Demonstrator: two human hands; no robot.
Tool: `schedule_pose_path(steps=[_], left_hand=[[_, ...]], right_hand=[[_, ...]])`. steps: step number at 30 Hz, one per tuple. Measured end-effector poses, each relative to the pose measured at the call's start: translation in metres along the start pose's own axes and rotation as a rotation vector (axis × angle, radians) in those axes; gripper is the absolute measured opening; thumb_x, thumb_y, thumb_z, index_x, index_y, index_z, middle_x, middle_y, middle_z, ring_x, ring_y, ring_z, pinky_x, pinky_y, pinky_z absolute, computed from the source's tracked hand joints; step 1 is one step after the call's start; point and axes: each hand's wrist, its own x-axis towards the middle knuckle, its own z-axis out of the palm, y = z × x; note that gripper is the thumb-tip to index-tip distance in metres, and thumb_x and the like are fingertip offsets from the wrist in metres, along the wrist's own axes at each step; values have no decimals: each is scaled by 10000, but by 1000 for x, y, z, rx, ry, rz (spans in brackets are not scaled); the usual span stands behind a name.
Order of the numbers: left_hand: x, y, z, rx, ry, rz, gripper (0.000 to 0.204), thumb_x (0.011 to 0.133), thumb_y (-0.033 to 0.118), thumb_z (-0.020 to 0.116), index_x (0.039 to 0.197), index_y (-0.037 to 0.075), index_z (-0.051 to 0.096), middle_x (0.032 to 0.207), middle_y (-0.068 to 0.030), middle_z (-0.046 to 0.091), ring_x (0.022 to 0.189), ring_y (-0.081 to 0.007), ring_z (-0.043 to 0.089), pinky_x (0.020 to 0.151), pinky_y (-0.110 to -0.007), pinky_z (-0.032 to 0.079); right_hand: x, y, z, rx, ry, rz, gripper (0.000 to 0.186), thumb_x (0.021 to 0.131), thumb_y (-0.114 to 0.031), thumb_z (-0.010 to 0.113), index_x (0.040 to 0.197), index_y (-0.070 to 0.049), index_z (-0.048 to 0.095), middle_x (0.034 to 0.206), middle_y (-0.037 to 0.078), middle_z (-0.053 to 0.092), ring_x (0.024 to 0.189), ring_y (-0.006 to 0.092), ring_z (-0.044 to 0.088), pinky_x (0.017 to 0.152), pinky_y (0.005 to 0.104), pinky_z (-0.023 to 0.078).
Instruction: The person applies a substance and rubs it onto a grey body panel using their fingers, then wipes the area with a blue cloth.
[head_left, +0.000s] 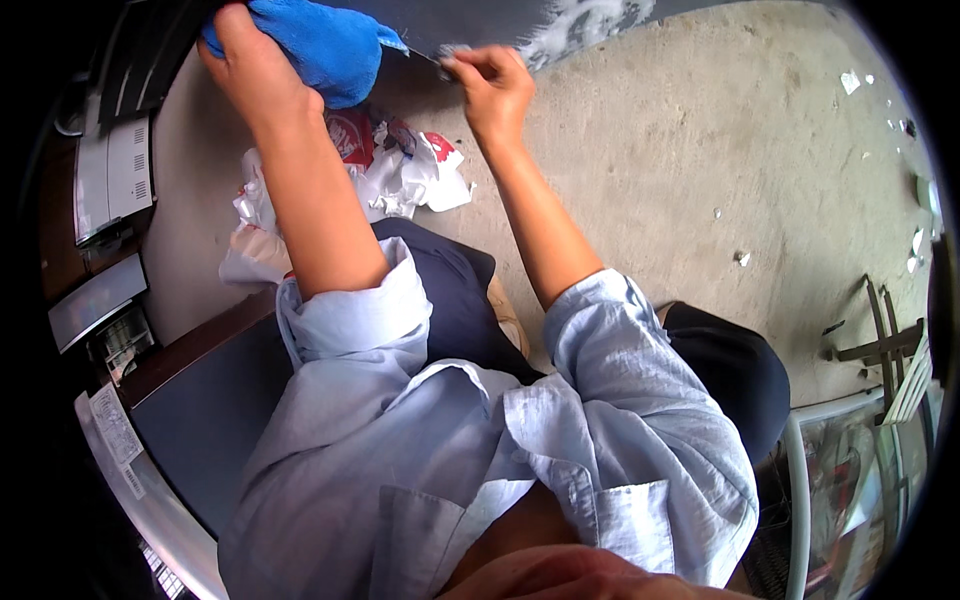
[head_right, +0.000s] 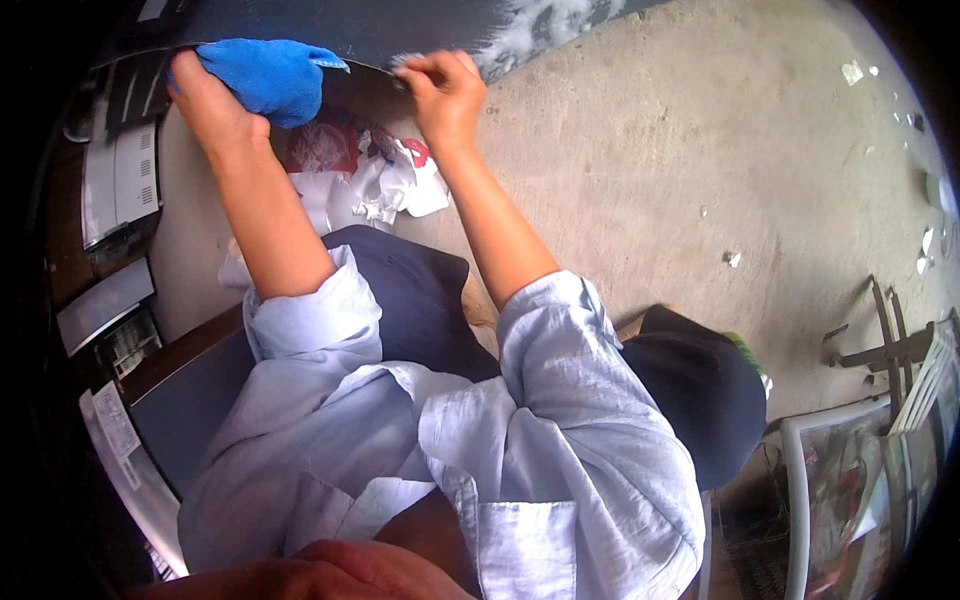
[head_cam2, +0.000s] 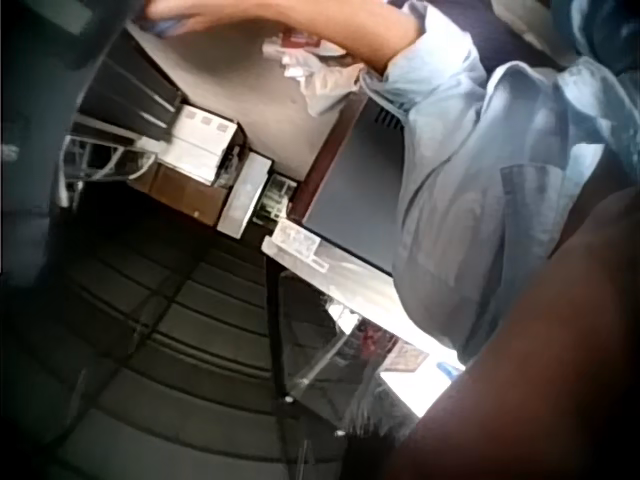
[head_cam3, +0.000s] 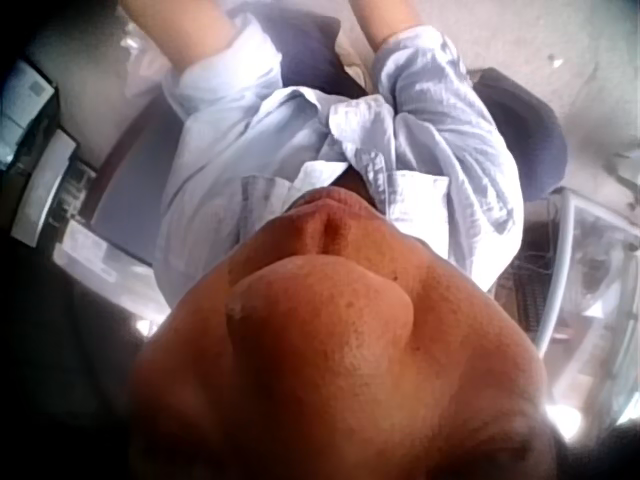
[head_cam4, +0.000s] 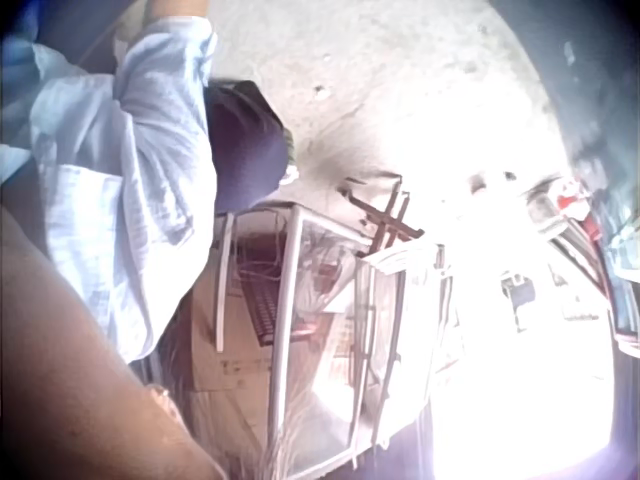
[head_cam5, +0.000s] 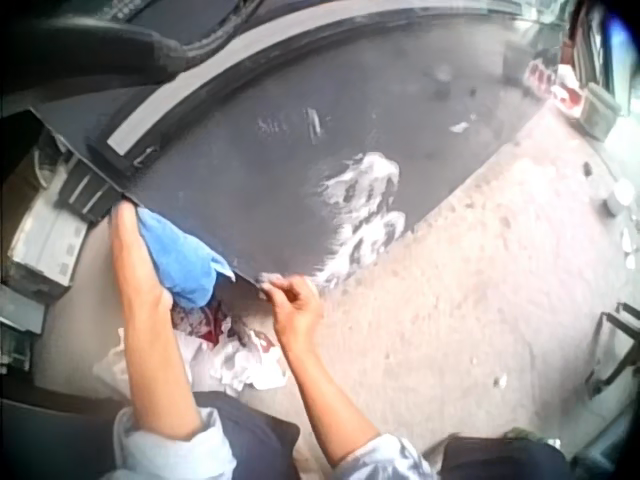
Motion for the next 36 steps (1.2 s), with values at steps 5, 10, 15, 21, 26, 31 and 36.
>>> schedule_pose_path(steps=[5, 10, 15, 21, 26, 31, 36], left_hand=[[1, -5, 11, -43, -44, 15, 473, 893, 376, 519, 1247, 70, 587, 1141, -121, 650, 980, -272, 654, 848, -413, 538], [5, -7, 10, -69, -41, 19, 471, 892, 369, 520, 1238, 58, 595, 1141, -117, 651, 991, -262, 652, 849, -405, 537], [-2, -3, 11, -37, -18, 15, 470, 891, 367, 513, 1225, 48, 602, 1146, -122, 651, 998, -256, 651, 844, -401, 539], [4, -1, 4, -28, -26, 28, 487, 893, 389, 518, 1233, 50, 597, 1169, -133, 642, 1012, -260, 648, 847, -404, 541], [5, -3, 7, -28, -37, 58, 476, 900, 393, 513, 1236, 67, 598, 1164, -139, 645, 1002, -282, 651, 843, -417, 544], [1, -2, 6, -22, -27, 21, 474, 904, 385, 503, 1240, 63, 596, 1165, -139, 646, 1009, -282, 651, 851, -417, 544], [3, -2, 9, -31, -36, 43, 487, 901, 383, 492, 1247, 56, 594, 1160, -134, 648, 1001, -276, 654, 855, -411, 544]], right_hand=[[3, 17, -9, 78, 36, -1, 110, 716, 36, 789, 776, 9, 701, 762, 70, 610, 672, 171, 644, 631, 267, 531], [-8, 48, -24, -43, 46, 135, 113, 717, 19, 796, 759, 0, 693, 745, 64, 597, 666, 167, 629, 638, 278, 521], [-1, 19, -10, -10, 3, 53, 97, 723, 7, 789, 767, -7, 704, 764, 74, 616, 646, 167, 618, 617, 281, 503], [-9, 54, -19, -121, 50, 28, 97, 718, 26, 787, 763, 1, 705, 771, 80, 624, 639, 163, 624, 611, 277, 508], [-4, 45, -20, -50, 39, 75, 104, 714, 39, 785, 764, -5, 706, 751, 71, 599, 638, 167, 626, 610, 280, 514], [-7, 45, -20, -109, -7, 5, 117, 714, 60, 772, 762, -3, 686, 762, 70, 603, 664, 174, 633, 623, 290, 526], [-6, 40, -27, -105, -43, 3, 134, 710, 99, 754, 774, 13, 673, 756, 74, 593, 716, 187, 651, 654, 282, 548]])
